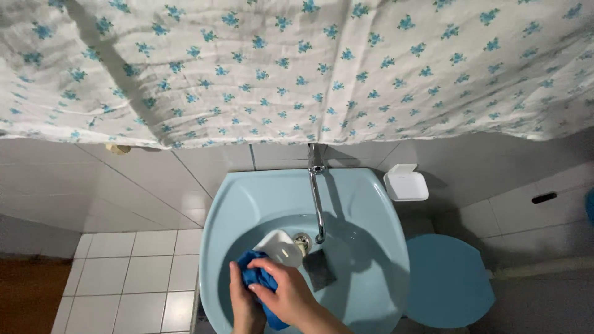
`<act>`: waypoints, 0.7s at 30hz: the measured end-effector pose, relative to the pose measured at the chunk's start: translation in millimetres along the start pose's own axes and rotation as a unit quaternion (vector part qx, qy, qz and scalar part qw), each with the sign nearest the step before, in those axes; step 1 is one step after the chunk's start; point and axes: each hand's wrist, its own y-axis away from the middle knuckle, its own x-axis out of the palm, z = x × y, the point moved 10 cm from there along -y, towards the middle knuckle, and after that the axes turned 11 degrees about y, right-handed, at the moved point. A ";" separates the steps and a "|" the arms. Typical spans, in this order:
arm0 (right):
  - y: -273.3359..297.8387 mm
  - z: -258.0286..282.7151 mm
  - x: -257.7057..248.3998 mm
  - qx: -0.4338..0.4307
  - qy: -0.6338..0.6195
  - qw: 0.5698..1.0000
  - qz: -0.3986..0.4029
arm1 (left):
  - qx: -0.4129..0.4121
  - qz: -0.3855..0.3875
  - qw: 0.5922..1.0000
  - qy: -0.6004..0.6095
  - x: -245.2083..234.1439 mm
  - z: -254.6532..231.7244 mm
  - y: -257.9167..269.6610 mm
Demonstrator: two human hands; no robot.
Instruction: Cleaning a soap dish and the bathroom sink using a cloth and water
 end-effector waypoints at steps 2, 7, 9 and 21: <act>3.3 12.9 -5.5 -0.016 -0.016 0.999 0.026 | -0.045 0.016 0.992 0.118 -3.8 11.2 0.9; 11.8 -9.6 5.9 0.079 0.133 0.980 0.127 | 0.042 0.095 0.993 0.046 21.7 -26.4 14.4; 12.5 -27.2 11.5 0.061 0.158 0.981 0.093 | 0.039 0.094 0.994 0.043 16.4 -24.1 7.5; -11.4 -88.2 -35.5 0.158 -0.003 0.985 -0.069 | 0.042 0.071 0.986 -0.148 3.1 -42.4 -1.1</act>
